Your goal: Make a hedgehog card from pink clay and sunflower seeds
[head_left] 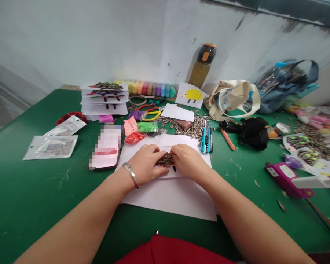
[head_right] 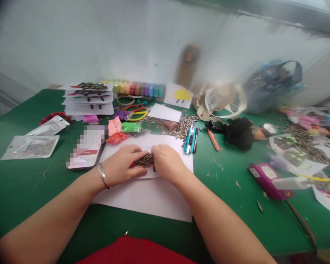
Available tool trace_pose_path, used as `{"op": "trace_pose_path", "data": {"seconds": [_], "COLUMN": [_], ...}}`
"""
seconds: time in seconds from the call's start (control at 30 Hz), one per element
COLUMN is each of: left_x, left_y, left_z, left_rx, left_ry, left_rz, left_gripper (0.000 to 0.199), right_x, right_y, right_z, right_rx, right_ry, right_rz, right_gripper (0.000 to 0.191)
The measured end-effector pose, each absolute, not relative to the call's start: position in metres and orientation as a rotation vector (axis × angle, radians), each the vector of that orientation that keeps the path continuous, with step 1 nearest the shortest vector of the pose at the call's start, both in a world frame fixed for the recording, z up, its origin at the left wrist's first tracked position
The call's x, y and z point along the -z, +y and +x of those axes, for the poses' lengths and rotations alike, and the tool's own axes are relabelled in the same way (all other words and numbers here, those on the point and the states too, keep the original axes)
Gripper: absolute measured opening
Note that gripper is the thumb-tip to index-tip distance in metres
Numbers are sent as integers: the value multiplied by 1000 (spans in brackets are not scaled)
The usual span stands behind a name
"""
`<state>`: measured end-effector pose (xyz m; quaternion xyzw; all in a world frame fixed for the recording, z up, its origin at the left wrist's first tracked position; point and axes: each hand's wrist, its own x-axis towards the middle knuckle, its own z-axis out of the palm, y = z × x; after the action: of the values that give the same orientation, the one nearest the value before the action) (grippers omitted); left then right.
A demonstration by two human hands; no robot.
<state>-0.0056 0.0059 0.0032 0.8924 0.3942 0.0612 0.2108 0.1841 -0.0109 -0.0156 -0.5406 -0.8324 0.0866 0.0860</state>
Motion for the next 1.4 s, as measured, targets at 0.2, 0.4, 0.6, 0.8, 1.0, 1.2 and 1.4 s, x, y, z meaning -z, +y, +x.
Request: {"op": "trace_pose_path", "data": {"seconds": [0.2, 0.4, 0.6, 0.8, 1.0, 1.2, 1.4], "left_x": [-4, -5, -2, -5, -7, -7, -4], "left_y": [6, 6, 6, 4, 2, 2, 2], "left_z": [-6, -6, -8, -7, -6, -5, -5], "left_rx": [-168, -161, -162, -129, -132, -112, -131], "left_ry": [1089, 1090, 1095, 1059, 1039, 1046, 1049], "left_rz": [2487, 2466, 2453, 2504, 2553, 2561, 2571], "left_gripper": [41, 44, 56, 53, 48, 45, 44], "right_x": [10, -1, -2, -1, 0, 2, 4], "right_y": [-11, -7, -9, -9, -9, -10, -10], "right_z": [185, 199, 195, 190, 189, 188, 188], "right_rx": [-344, -470, -501, -430, -415, -408, -371], "right_ry": [-2442, -2291, -2335, -2355, -2359, -2364, -2378], "right_rz": [-1622, -1746, -1733, -1735, -1727, -1717, -1710], "right_gripper": [15, 16, 19, 18, 18, 19, 18]}}
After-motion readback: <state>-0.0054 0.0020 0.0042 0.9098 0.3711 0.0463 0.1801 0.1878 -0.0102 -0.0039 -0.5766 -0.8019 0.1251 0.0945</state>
